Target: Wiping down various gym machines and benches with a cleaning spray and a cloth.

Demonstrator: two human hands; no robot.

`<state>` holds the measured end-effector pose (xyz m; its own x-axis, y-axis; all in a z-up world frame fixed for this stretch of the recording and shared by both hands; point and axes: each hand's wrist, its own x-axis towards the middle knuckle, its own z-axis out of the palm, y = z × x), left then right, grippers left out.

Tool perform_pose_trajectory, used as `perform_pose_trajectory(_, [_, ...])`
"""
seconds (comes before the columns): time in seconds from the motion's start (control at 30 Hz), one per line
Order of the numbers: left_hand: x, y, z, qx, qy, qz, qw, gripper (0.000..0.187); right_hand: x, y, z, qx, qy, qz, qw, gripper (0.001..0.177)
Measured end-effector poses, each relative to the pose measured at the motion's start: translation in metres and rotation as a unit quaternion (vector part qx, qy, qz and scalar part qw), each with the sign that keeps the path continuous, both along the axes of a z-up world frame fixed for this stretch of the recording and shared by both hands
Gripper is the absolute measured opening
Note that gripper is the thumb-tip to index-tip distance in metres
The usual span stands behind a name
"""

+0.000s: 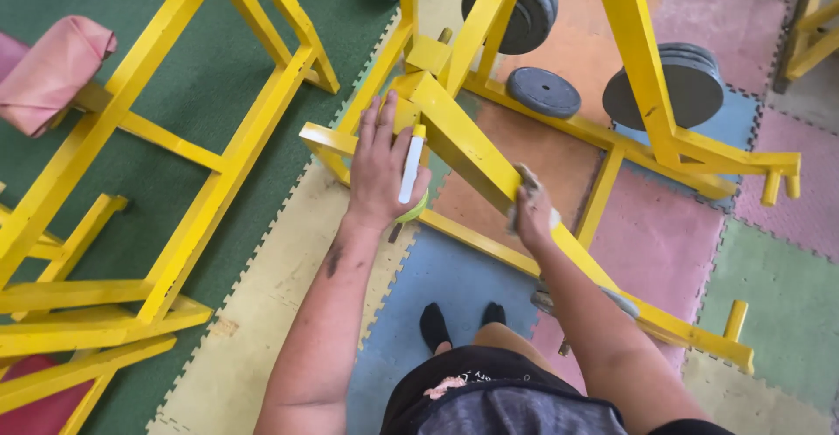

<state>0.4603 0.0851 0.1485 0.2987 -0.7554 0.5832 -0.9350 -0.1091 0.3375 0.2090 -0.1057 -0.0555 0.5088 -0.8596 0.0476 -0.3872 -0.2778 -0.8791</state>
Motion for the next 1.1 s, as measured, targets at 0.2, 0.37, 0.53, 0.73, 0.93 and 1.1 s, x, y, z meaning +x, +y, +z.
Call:
perform_pose_trajectory(0.2, [-0.01, -0.005, 0.008, 0.036, 0.018, 0.033, 0.999, 0.054, -0.038, -0.076, -0.15, 0.178, 0.232, -0.166, 0.942, 0.083])
perform_pose_trajectory(0.37, [-0.024, -0.013, 0.007, 0.06, -0.005, 0.069, 0.996, 0.052, 0.098, -0.007, -0.015, 0.088, 0.048, -0.056, 0.993, 0.073])
perform_pose_trajectory(0.53, [-0.04, -0.022, 0.005, 0.062, -0.011, 0.099, 0.993, 0.056, 0.101, 0.021, 0.073, -0.013, -0.12, 0.038, 0.992, 0.072])
perform_pose_trajectory(0.73, [-0.039, -0.024, 0.001, 0.062, -0.019, 0.119, 0.991, 0.051, -0.024, -0.018, -0.035, -0.166, 0.051, 0.101, 0.98, 0.064])
perform_pose_trajectory(0.93, [-0.045, -0.019, 0.008, 0.039, 0.044, 0.069, 0.996, 0.04, -0.163, -0.038, -0.083, 0.446, -0.07, -0.199, 0.87, 0.06])
perform_pose_trajectory(1.1, [-0.092, -0.005, -0.04, -0.019, 0.04, 0.009, 0.999, 0.037, -0.222, 0.036, -0.055, 0.589, -0.363, -0.253, 0.676, 0.058])
